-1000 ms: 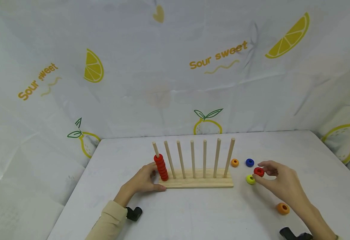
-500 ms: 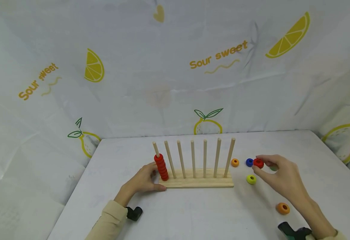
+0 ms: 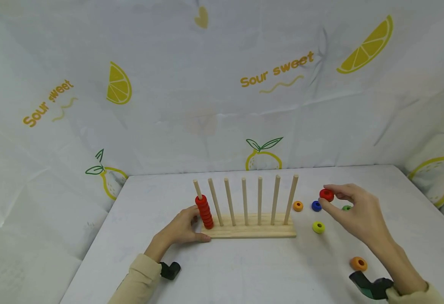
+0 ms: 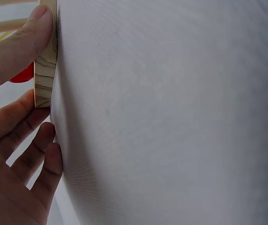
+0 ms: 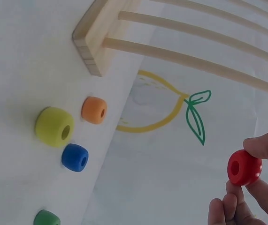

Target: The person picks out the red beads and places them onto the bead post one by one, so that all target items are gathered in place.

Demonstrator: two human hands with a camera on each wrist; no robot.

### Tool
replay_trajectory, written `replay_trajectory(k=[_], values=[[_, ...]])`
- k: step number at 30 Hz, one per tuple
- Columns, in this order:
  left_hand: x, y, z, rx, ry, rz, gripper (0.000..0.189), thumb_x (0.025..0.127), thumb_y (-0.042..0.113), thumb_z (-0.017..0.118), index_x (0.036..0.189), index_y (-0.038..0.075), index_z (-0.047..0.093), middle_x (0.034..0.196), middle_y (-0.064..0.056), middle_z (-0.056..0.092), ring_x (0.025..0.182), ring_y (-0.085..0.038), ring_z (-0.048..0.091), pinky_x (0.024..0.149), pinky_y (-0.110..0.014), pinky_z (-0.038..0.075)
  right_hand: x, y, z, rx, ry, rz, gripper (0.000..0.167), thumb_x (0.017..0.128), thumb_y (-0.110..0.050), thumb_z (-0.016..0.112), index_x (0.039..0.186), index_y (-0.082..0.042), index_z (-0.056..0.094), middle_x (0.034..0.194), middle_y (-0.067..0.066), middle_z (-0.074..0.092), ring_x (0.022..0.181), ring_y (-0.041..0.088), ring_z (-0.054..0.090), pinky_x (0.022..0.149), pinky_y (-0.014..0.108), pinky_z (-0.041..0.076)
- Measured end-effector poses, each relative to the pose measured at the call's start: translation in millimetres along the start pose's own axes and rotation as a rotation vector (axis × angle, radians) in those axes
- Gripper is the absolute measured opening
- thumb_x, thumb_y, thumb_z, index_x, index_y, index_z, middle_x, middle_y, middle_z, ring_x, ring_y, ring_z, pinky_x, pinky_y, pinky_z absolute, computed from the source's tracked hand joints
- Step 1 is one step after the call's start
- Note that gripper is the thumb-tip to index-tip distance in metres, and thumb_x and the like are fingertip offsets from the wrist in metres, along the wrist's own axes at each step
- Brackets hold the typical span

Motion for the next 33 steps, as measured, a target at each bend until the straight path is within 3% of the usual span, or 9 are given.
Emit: replay_trajectory(k=[3,6,15,22,28,33], values=[[-0.3,-0.5,0.2,-0.002,-0.003,-0.004,0.043,0.071,0.035,0.094,0.105,0.023,0.070,0.097,0.012,0.060,0.090,-0.012,0.053,0.082,-0.027,0.045,4.5,-6.0,-5.5,0.027,0.028,-0.011,0.036,0.078,-0.009,0.086,0.111,-0.002,0.076,0.100,0.018,0.074,0.086,-0.012,0.050,0.078,-0.001,0.034],[-0.3,-1.0,0.5,-0.003,-0.003,-0.001,0.044,0.071,0.035,0.094,0.106,0.023,0.070,0.098,0.011,0.061,0.090,-0.012,0.053,0.083,-0.027,0.046,8.4,-13.0,-9.3,0.051,0.045,-0.018,0.034,0.079,-0.009,0.085,0.111,-0.003,0.076,0.098,0.016,0.074,0.086,-0.023,0.041,0.081,-0.001,0.034],[-0.7,-3.0,1.9,0.001,-0.008,-0.001,0.043,0.072,0.036,0.093,0.106,0.024,0.070,0.100,0.012,0.062,0.092,-0.011,0.053,0.084,-0.028,0.046,20.4,-33.9,-17.7,0.084,0.065,-0.033,0.032,0.081,-0.015,0.085,0.110,-0.006,0.077,0.096,0.013,0.075,0.087,-0.020,0.046,0.083,0.005,0.036],[-0.3,-2.4,1.9,0.007,-0.006,0.010,0.043,0.072,0.036,0.093,0.106,0.025,0.070,0.100,0.012,0.061,0.091,-0.011,0.053,0.083,-0.027,0.046,31.5,-55.5,-23.5,0.114,0.083,-0.059,0.031,0.081,-0.017,0.085,0.111,-0.011,0.079,0.090,-0.008,0.068,0.086,-0.020,0.049,0.085,0.001,0.036],[0.0,-0.9,1.0,0.000,-0.004,0.014,0.043,0.071,0.036,0.093,0.106,0.025,0.070,0.101,0.012,0.062,0.092,-0.011,0.053,0.084,-0.028,0.046,39.2,-77.6,-24.8,0.145,0.088,-0.107,0.031,0.082,-0.015,0.085,0.112,-0.008,0.078,0.095,0.006,0.073,0.087,-0.018,0.050,0.086,0.001,0.037],[0.3,-0.9,0.9,0.004,-0.004,0.005,0.045,0.072,0.037,0.093,0.108,0.025,0.070,0.101,0.012,0.061,0.092,-0.011,0.053,0.083,-0.028,0.045,44.8,-96.1,-22.4,0.169,0.089,-0.166,0.032,0.080,-0.011,0.085,0.112,-0.008,0.078,0.095,0.009,0.076,0.087,-0.017,0.051,0.083,0.006,0.039]])
Point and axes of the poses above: each hand's wrist, its own x-axis towards the middle knuckle, its own z-axis out of the palm, y = z × x, the point moved 8 cm from there along x, towards the middle knuckle
